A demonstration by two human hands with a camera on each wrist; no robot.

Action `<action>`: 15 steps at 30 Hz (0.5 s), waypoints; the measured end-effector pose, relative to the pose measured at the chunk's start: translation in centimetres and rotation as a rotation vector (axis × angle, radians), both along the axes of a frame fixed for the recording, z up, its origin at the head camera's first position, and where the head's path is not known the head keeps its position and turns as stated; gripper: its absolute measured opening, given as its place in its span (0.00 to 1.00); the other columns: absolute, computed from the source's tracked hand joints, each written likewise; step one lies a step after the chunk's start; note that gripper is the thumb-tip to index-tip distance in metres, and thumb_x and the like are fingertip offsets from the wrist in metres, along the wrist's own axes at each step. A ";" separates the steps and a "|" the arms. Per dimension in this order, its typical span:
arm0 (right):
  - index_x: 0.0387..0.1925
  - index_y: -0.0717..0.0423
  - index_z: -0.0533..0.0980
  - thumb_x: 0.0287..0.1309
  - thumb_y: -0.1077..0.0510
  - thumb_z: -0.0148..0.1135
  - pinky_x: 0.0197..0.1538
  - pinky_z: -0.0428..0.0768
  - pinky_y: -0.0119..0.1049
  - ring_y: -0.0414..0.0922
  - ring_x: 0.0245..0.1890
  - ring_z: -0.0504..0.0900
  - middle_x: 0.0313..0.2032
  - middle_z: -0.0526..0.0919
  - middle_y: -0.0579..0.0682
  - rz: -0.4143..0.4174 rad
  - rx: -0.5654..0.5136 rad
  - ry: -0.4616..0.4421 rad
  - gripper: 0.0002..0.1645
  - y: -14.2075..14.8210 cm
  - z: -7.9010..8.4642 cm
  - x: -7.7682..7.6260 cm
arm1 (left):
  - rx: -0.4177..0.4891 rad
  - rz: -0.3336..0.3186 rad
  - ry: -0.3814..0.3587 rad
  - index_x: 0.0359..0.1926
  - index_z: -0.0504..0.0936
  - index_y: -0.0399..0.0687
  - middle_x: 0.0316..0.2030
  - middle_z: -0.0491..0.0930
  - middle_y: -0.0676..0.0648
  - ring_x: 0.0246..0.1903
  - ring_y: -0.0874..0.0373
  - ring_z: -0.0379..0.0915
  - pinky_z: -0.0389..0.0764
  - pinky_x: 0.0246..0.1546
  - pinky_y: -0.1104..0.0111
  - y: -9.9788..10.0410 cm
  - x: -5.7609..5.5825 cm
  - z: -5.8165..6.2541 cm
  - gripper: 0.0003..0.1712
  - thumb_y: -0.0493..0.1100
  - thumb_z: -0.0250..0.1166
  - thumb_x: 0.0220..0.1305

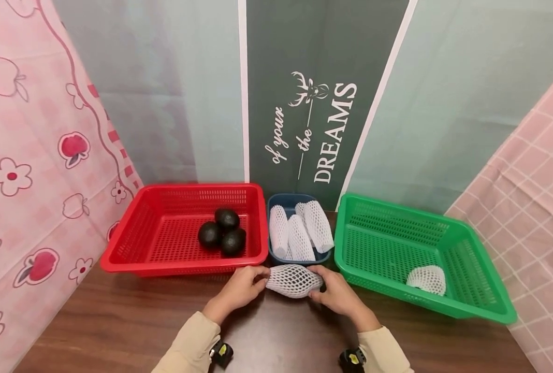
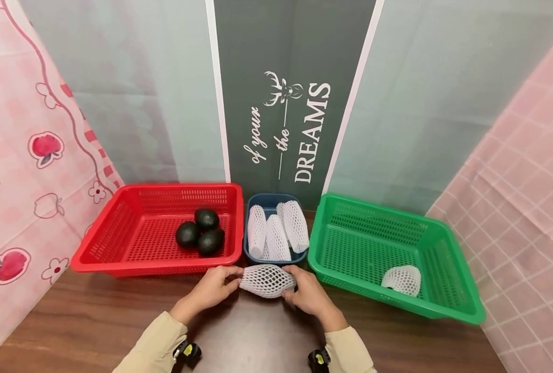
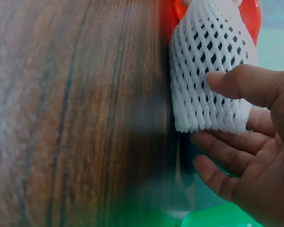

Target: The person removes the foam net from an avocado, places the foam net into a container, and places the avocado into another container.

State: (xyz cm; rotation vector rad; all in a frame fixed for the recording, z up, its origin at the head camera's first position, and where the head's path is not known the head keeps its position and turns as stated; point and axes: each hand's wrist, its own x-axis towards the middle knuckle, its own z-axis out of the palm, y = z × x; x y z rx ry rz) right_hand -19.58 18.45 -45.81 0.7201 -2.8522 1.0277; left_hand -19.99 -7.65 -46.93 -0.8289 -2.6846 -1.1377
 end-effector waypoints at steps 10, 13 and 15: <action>0.41 0.53 0.78 0.41 0.66 0.69 0.41 0.75 0.37 0.39 0.36 0.78 0.36 0.81 0.42 -0.040 0.005 0.029 0.20 -0.1 0.2 0.0 | 0.095 0.000 -0.002 0.37 0.80 0.39 0.27 0.78 0.51 0.27 0.60 0.75 0.75 0.29 0.70 1.0 0.2 0.3 0.14 0.32 0.66 0.45; 0.38 0.52 0.78 0.40 0.66 0.69 0.39 0.75 0.36 0.39 0.34 0.77 0.34 0.81 0.41 -0.058 0.013 0.038 0.18 -0.1 0.2 0.0 | 0.078 0.022 0.022 0.39 0.78 0.41 0.29 0.79 0.49 0.29 0.57 0.75 0.75 0.30 0.68 1.3 0.2 0.0 0.18 0.33 0.69 0.41; 0.36 0.51 0.79 0.40 0.66 0.69 0.38 0.75 0.36 0.39 0.34 0.78 0.33 0.81 0.42 -0.072 0.020 0.046 0.17 -0.1 0.3 0.0 | 0.064 0.033 0.044 0.39 0.77 0.43 0.30 0.79 0.49 0.29 0.56 0.75 0.75 0.31 0.66 1.5 0.3 -0.2 0.21 0.34 0.70 0.40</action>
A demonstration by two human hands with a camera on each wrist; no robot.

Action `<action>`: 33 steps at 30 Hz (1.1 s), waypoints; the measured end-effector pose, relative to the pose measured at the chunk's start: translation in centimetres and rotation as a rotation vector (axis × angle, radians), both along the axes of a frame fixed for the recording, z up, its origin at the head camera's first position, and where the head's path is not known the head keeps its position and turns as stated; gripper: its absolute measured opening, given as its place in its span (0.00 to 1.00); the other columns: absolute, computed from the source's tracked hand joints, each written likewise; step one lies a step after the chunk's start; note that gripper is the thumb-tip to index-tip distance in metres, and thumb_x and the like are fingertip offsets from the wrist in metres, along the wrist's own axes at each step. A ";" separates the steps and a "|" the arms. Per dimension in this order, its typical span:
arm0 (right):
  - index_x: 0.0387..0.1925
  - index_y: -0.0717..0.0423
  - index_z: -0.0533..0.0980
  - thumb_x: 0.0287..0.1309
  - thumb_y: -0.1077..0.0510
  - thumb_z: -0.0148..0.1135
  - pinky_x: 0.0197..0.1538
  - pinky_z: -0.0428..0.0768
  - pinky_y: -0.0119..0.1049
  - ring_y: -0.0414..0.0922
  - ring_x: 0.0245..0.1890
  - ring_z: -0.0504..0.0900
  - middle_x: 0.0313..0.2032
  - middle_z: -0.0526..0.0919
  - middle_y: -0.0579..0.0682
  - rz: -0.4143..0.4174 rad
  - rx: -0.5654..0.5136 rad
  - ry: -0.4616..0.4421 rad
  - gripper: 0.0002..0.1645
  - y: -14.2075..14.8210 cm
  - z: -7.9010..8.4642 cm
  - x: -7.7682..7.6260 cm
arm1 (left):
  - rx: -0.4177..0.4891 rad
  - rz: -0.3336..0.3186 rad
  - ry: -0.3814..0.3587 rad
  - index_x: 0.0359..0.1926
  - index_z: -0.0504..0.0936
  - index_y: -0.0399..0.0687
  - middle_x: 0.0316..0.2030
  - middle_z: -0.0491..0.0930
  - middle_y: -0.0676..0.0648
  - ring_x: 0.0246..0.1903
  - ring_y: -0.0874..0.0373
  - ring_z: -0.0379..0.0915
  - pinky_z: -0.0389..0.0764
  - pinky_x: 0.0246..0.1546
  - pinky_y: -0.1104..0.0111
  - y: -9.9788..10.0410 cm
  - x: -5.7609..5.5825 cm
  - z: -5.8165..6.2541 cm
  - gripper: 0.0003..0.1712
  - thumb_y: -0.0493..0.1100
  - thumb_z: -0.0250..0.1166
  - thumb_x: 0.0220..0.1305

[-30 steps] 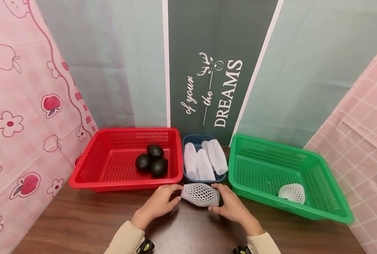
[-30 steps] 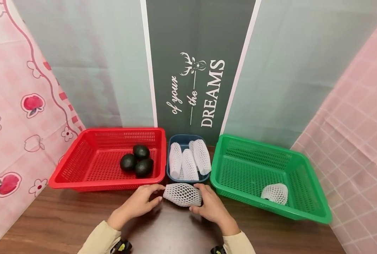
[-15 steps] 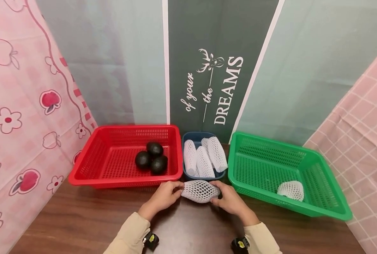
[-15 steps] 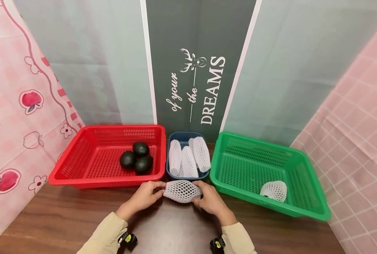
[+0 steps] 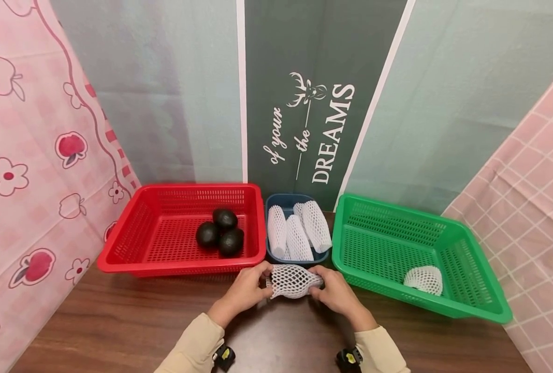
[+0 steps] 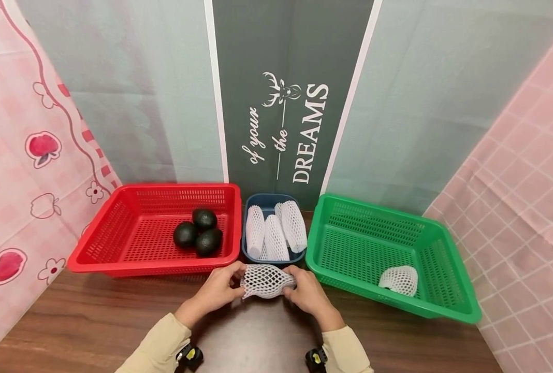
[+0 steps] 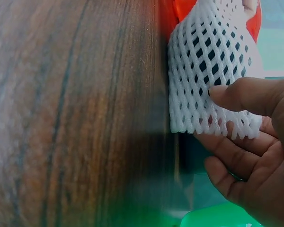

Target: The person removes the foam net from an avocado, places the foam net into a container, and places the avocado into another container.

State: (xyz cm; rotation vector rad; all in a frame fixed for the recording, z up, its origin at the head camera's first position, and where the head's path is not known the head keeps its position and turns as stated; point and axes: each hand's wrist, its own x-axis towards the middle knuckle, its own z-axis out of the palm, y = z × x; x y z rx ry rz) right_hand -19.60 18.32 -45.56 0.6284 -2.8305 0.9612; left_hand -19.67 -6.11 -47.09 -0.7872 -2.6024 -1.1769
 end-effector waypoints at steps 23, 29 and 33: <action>0.25 0.48 0.78 0.34 0.64 0.69 0.26 0.70 0.31 0.38 0.23 0.73 0.24 0.78 0.38 -0.064 0.029 0.088 0.11 -0.2 -0.4 0.2 | -0.159 0.004 0.008 0.43 0.79 0.41 0.34 0.78 0.47 0.32 0.55 0.74 0.76 0.34 0.63 0.9 0.1 0.5 0.24 0.35 0.71 0.39; 0.26 0.49 0.79 0.35 0.64 0.69 0.26 0.71 0.31 0.38 0.24 0.74 0.24 0.79 0.39 -0.060 0.044 0.109 0.11 -0.3 -0.2 0.3 | -0.172 -0.001 0.014 0.43 0.79 0.42 0.32 0.77 0.48 0.30 0.56 0.73 0.75 0.32 0.64 0.8 0.2 0.6 0.23 0.37 0.72 0.40; 0.27 0.49 0.79 0.37 0.65 0.69 0.27 0.71 0.31 0.38 0.24 0.74 0.26 0.79 0.39 -0.055 0.043 0.100 0.11 -0.1 0.1 0.6 | -0.154 -0.010 0.042 0.41 0.80 0.42 0.32 0.77 0.48 0.31 0.56 0.74 0.75 0.33 0.64 0.5 0.5 0.8 0.22 0.38 0.71 0.40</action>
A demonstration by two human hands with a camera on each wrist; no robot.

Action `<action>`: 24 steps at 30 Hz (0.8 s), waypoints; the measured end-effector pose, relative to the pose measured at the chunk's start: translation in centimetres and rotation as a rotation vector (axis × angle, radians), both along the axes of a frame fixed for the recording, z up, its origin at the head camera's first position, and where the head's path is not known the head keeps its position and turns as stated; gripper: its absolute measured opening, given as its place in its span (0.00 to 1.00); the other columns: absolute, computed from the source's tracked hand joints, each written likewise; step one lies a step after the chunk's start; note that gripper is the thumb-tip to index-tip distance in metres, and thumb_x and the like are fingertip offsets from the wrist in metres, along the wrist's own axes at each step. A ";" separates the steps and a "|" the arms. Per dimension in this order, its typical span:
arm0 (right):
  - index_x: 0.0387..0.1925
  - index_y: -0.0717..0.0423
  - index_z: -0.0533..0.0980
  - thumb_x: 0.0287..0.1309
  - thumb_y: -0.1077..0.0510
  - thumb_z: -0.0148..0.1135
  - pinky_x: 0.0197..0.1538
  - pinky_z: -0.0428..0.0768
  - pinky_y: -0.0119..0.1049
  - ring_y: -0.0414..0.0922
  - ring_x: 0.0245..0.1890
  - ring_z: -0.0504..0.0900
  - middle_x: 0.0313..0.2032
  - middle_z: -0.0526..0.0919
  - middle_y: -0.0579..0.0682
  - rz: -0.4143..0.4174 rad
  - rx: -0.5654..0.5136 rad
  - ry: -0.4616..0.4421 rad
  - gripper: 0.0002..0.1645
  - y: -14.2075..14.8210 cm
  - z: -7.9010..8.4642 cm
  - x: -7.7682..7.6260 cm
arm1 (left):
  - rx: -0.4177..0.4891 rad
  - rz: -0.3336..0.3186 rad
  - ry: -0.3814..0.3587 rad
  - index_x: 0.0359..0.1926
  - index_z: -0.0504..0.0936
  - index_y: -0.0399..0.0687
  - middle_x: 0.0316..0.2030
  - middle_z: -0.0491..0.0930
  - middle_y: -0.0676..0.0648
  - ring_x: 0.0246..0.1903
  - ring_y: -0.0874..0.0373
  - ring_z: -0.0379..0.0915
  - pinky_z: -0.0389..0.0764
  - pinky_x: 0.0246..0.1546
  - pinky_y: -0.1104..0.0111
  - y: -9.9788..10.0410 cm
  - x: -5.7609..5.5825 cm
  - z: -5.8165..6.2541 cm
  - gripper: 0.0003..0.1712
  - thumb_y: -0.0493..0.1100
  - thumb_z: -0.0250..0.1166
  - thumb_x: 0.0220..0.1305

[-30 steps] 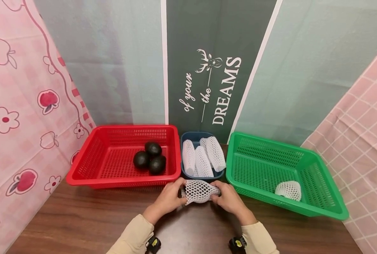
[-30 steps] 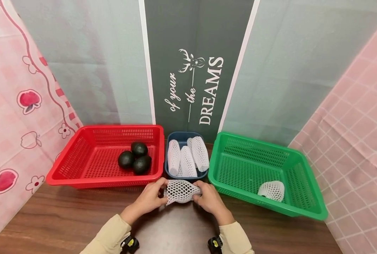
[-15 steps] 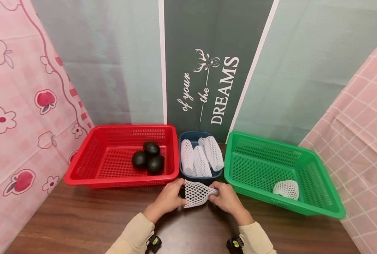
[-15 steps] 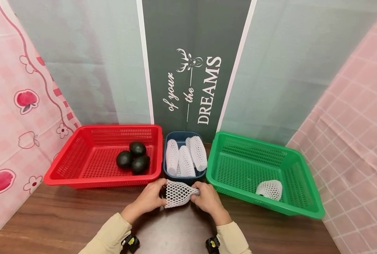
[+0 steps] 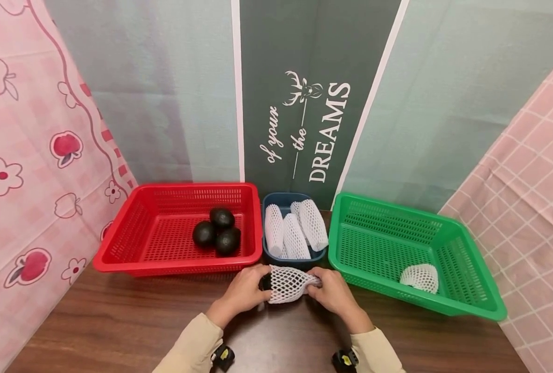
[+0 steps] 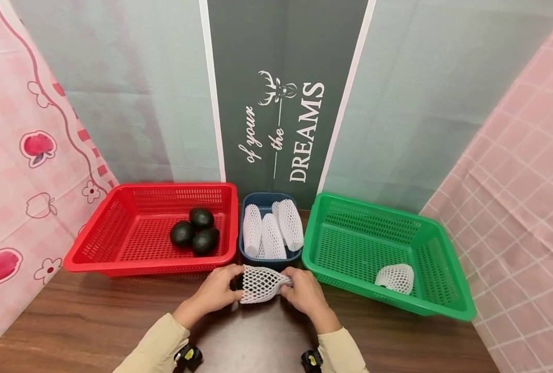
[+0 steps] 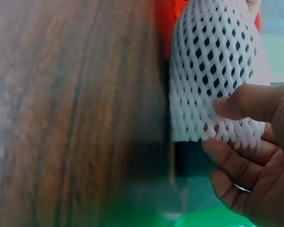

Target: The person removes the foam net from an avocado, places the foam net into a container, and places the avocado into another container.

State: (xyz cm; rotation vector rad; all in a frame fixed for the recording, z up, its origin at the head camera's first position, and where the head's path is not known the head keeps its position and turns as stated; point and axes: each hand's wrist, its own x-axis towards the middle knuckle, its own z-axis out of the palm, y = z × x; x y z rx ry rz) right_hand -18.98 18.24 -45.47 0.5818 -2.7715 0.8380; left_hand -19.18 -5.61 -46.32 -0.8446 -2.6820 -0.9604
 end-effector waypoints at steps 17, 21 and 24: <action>0.28 0.51 0.79 0.38 0.67 0.69 0.28 0.72 0.34 0.39 0.26 0.75 0.28 0.79 0.41 -0.007 0.046 0.096 0.12 1.2 0.7 1.5 | 0.086 0.001 -0.052 0.47 0.79 0.43 0.43 0.80 0.47 0.45 0.51 0.74 0.71 0.48 0.56 -1.2 0.8 0.3 0.27 0.45 0.75 0.45; 0.28 0.51 0.79 0.38 0.67 0.69 0.28 0.72 0.35 0.39 0.25 0.75 0.28 0.79 0.41 -0.020 0.060 0.109 0.13 1.5 0.6 1.6 | 0.086 0.011 -0.082 0.48 0.79 0.45 0.43 0.80 0.48 0.45 0.51 0.73 0.70 0.48 0.56 -1.6 0.8 0.0 0.27 0.47 0.75 0.45; 0.28 0.51 0.79 0.38 0.67 0.68 0.26 0.71 0.34 0.39 0.24 0.73 0.27 0.79 0.42 -0.031 0.069 0.095 0.12 1.7 0.5 1.6 | 0.080 0.022 -0.100 0.48 0.79 0.46 0.44 0.80 0.49 0.45 0.52 0.74 0.71 0.47 0.57 -1.8 0.8 0.0 0.27 0.46 0.75 0.45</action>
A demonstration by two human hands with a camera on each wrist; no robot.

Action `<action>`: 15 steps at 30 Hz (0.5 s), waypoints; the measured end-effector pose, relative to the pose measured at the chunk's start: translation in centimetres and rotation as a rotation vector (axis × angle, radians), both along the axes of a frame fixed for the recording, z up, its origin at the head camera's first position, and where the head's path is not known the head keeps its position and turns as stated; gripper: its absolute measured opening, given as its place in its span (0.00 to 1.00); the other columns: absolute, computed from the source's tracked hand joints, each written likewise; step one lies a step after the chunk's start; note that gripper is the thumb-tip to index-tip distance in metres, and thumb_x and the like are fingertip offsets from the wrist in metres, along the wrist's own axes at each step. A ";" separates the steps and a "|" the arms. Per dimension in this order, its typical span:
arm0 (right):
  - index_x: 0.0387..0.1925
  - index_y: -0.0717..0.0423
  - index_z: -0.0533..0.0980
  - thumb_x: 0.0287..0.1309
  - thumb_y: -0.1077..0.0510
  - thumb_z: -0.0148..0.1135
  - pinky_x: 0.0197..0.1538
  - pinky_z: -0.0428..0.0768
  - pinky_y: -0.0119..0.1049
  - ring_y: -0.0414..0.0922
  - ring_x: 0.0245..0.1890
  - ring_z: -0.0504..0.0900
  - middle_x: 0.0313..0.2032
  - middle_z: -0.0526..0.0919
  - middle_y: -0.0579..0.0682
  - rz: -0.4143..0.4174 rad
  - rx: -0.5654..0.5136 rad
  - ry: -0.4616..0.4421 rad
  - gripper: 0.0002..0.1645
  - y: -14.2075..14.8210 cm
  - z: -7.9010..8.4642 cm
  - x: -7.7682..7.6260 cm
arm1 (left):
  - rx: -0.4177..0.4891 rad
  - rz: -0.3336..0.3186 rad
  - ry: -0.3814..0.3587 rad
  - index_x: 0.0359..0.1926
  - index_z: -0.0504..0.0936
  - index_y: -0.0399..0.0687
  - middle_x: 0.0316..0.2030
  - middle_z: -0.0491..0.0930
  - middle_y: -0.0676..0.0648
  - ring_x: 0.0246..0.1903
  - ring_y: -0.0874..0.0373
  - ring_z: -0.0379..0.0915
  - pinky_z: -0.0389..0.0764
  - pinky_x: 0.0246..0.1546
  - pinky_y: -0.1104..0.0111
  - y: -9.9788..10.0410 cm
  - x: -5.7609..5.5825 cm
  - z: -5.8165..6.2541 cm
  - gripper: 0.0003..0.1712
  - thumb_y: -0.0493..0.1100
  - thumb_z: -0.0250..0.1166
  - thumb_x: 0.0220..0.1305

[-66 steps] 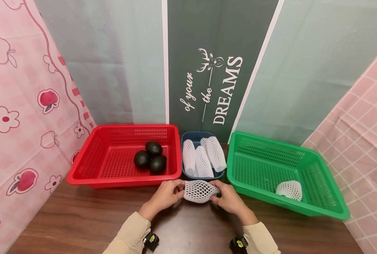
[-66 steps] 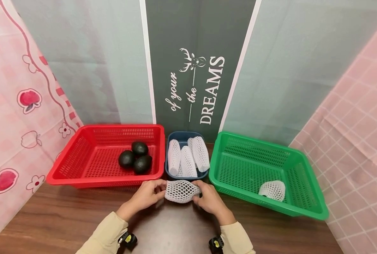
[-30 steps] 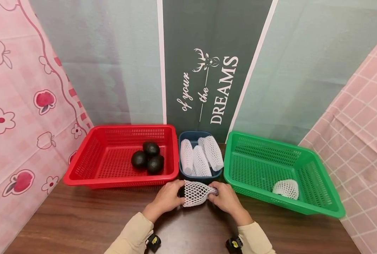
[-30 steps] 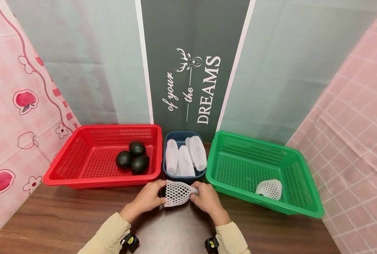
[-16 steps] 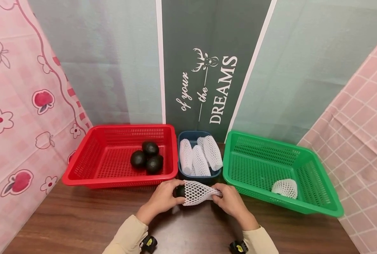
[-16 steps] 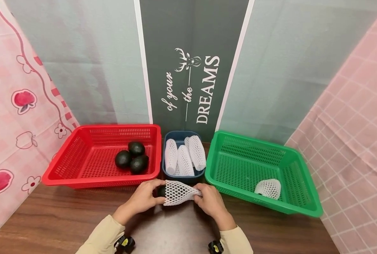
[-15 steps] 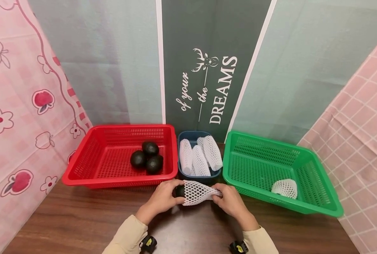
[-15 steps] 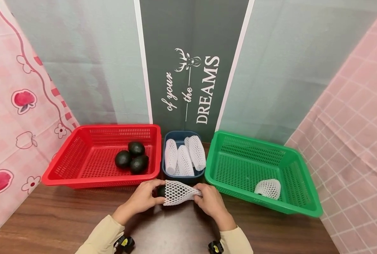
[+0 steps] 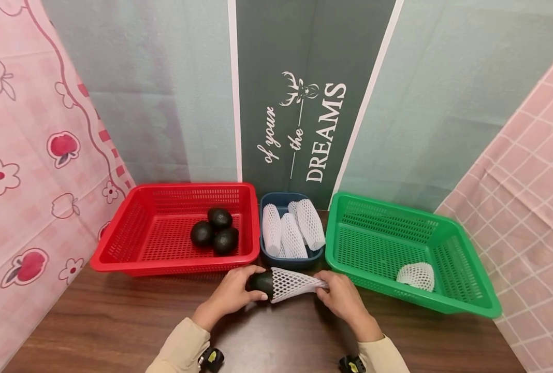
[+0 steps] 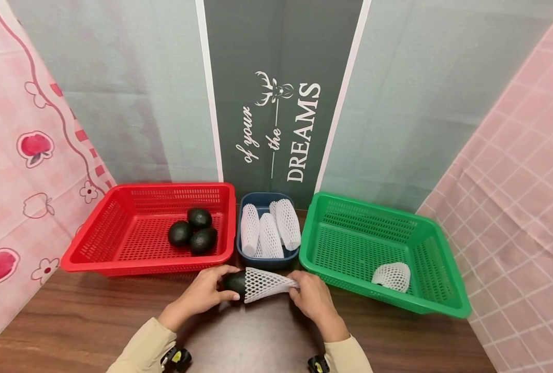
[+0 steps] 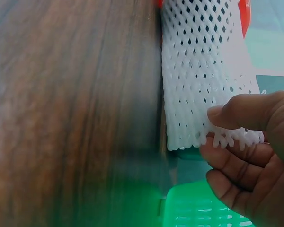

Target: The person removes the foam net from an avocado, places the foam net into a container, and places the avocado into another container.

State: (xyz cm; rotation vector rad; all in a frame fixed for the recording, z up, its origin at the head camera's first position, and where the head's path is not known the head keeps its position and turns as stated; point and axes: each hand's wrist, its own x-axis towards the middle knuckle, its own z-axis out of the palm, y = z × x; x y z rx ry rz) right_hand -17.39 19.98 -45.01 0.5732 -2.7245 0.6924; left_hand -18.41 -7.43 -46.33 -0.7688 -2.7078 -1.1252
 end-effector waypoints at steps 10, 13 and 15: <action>0.28 0.50 0.78 0.39 0.67 0.68 0.26 0.71 0.35 0.39 0.23 0.73 0.26 0.79 0.41 -0.014 -0.015 -0.038 0.12 0.2 -0.2 -0.1 | -0.023 -0.002 -0.037 0.49 0.79 0.46 0.44 0.79 0.50 0.45 0.52 0.73 0.71 0.46 0.57 0.1 -0.2 0.2 0.28 0.48 0.74 0.46; 0.29 0.50 0.78 0.39 0.67 0.68 0.26 0.70 0.34 0.39 0.23 0.73 0.26 0.79 0.41 -0.015 -0.017 -0.055 0.12 0.3 -0.1 -0.1 | -0.034 -0.003 -0.050 0.50 0.78 0.46 0.45 0.79 0.49 0.45 0.51 0.73 0.71 0.47 0.57 0.2 -0.1 0.4 0.28 0.48 0.74 0.46; 0.31 0.51 0.79 0.39 0.66 0.69 0.27 0.71 0.35 0.40 0.24 0.74 0.27 0.80 0.43 -0.014 -0.010 -0.069 0.13 0.3 -0.1 -0.2 | -0.046 -0.003 -0.058 0.51 0.78 0.46 0.46 0.79 0.48 0.46 0.50 0.72 0.71 0.47 0.56 0.2 -0.1 0.5 0.29 0.49 0.73 0.47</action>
